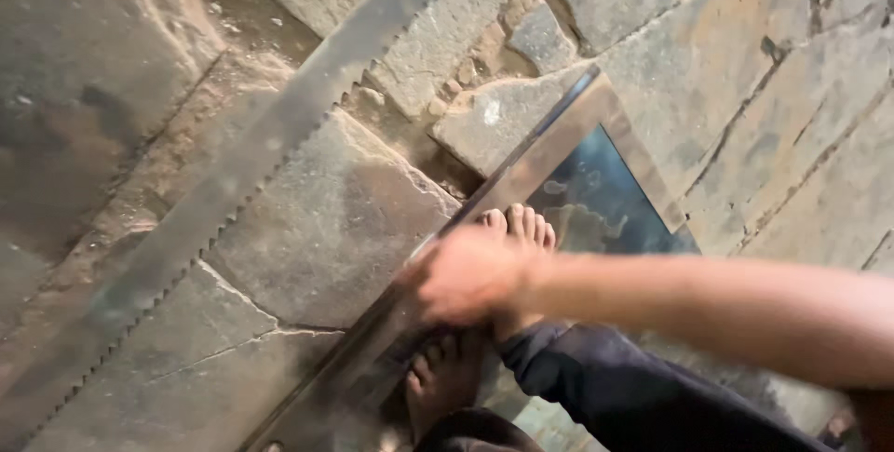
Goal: The person uses a metal ruler and a pencil to draw straight lines on a large metal sheet lying on the floor. They repeatedly position the ruler at different angles and mark the sheet to create a grid pattern.
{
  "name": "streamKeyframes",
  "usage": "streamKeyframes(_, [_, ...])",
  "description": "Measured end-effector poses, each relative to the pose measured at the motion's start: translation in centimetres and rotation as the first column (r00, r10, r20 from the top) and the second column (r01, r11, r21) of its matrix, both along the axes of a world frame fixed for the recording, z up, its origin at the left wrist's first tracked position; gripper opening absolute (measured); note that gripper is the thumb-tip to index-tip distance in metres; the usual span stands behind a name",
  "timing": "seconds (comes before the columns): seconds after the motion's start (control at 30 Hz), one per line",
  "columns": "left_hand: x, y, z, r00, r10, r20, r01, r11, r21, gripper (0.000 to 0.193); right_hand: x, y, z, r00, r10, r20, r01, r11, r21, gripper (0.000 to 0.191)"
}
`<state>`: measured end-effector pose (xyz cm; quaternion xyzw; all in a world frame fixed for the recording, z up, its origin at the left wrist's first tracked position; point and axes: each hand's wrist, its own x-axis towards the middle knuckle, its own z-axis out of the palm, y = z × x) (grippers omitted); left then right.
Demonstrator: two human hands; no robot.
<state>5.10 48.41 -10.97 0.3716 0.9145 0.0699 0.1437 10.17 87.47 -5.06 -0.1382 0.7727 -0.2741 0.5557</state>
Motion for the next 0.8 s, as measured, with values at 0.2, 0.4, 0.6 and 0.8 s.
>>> streamKeyframes(0.2, [11.9, 10.6, -0.9, 0.890, -0.454, -0.042, 0.456, 0.888, 0.053, 0.141, 9.7, 23.8, 4.8, 0.990, -0.044, -0.134, 0.137, 0.505, 0.852, 0.032])
streamKeyframes(0.4, [14.2, 14.0, -1.9, 0.883, -0.460, -0.098, 0.467, 0.881, 0.078, 0.130, 15.3, 22.8, 4.1, 0.653, -0.186, -0.734, 0.750, 0.289, 0.595, 0.012])
streamKeyframes(0.6, [11.4, 12.7, -2.1, 0.891, -0.448, -0.079, 0.454, 0.887, 0.090, 0.119, 21.9, 10.2, 1.8, 0.170, -0.512, -0.842, 0.980, 0.181, 0.088, 0.052])
streamKeyframes(0.8, [3.4, 5.8, -5.2, 0.992, -0.039, 0.118, 0.012, 0.976, 0.219, 0.108, 19.4, 14.0, 0.4, 0.106, -0.426, -0.899, 0.992, -0.017, 0.125, 0.051])
